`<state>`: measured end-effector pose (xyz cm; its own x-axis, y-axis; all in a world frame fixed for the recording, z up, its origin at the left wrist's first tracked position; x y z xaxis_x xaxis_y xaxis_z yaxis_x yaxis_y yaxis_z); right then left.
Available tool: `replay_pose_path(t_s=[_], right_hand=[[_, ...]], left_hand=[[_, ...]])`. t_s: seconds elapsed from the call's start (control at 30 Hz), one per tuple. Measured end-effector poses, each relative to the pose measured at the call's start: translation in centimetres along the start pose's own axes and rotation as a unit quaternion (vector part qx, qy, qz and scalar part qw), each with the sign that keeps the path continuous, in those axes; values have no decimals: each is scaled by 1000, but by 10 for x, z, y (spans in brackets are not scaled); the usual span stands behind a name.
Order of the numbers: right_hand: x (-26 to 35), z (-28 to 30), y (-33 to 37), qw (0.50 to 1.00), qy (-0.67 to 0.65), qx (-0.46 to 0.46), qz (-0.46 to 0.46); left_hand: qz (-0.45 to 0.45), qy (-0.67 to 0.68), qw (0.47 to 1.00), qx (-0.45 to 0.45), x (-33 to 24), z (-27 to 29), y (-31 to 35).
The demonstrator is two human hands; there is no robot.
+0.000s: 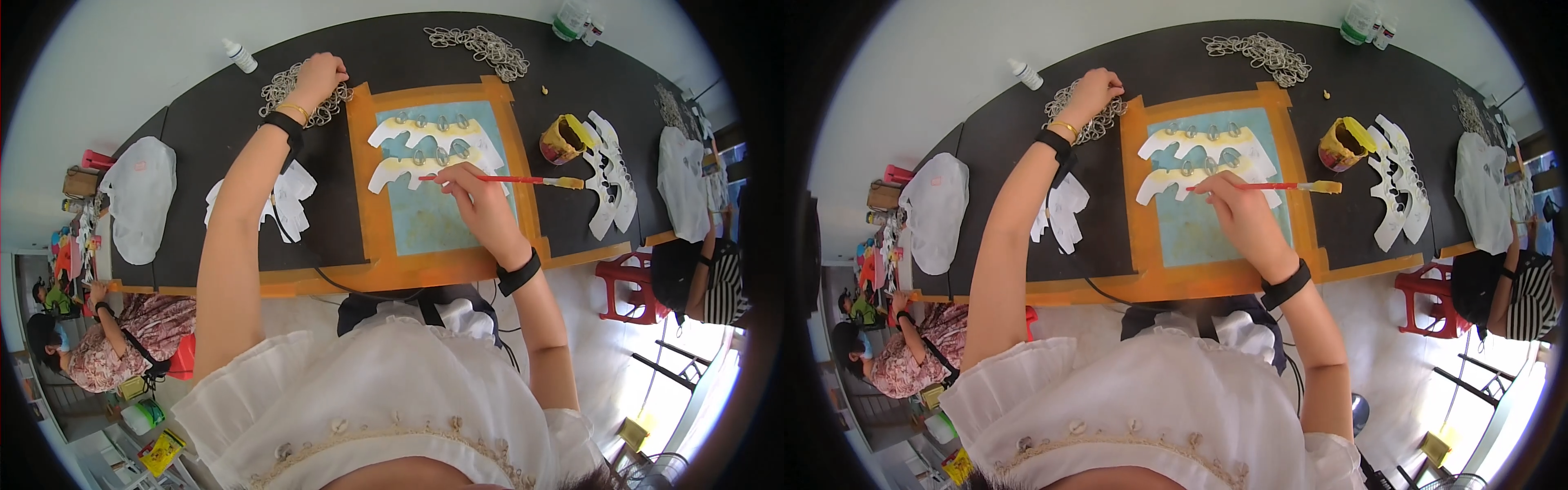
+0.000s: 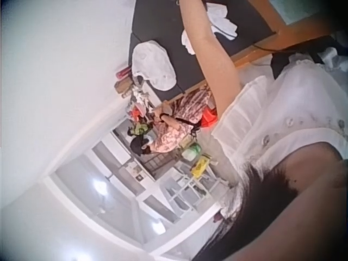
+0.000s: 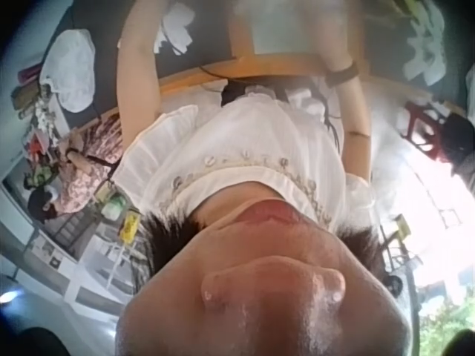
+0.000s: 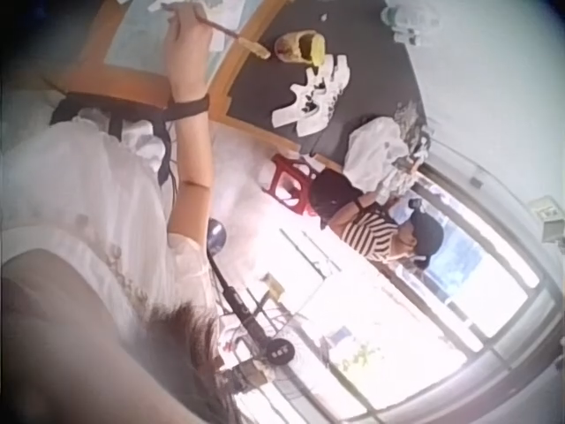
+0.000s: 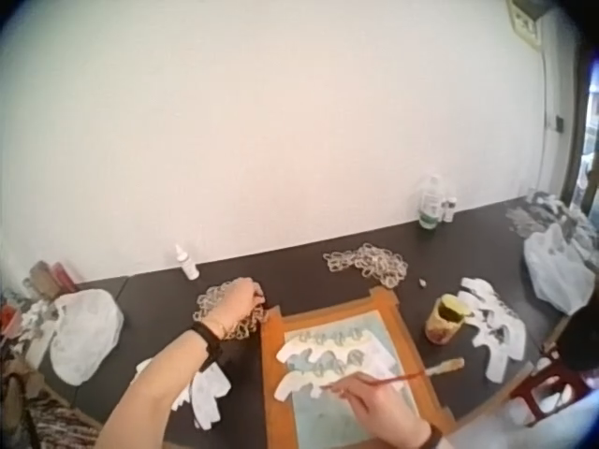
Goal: Applying yellow adhesive using a brush to white shoe component parts on a workstation.
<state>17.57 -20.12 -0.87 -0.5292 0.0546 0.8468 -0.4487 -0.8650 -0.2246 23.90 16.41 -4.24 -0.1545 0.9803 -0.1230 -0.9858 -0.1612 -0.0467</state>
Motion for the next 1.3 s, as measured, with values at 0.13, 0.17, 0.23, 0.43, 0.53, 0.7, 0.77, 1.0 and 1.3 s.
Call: replay_pose_path(t_s=[0.13,0.17,0.23,0.43,0.53,0.7,0.77,1.0,1.3], right_hand=[[-6,-1,1,1000,3,-1,-15],[-5,-1,0,1000,2,0,-9],[-5,-1,0,1000,1,-1,-11],[-8,0,-1,999,28,14,-13],[-7,0,-1,999,30,18,-15],[-4,0,0,1000,4,-7,-12],[-4,0,0,1000,5,-6,-14],[-4,-1,1,1000,2,-4,-16],[-4,0,0,1000,0,-1,-20]], left_hand=[[-23,-39,997,-55,-18,21,8],[0,41,997,-61,-14,25,9],[-24,166,983,-73,-36,39,17],[-274,237,918,162,-163,33,74],[-248,275,902,221,-163,17,79],[-258,264,893,258,-160,7,82],[-269,261,889,264,-160,4,82],[-248,239,921,180,-157,11,81],[-233,187,931,208,-150,-1,92]])
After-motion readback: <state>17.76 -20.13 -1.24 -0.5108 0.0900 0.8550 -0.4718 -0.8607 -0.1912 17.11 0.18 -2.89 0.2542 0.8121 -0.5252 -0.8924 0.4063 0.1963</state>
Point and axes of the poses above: each hand's wrist, its own y-axis away from the middle knuckle, its own z-axis out of the back of the hand, x = y × z, the point moved 6 cm from there along -y, towards the middle knuckle, and after that the axes turned 11 degrees about x, right-handed, at the moved point
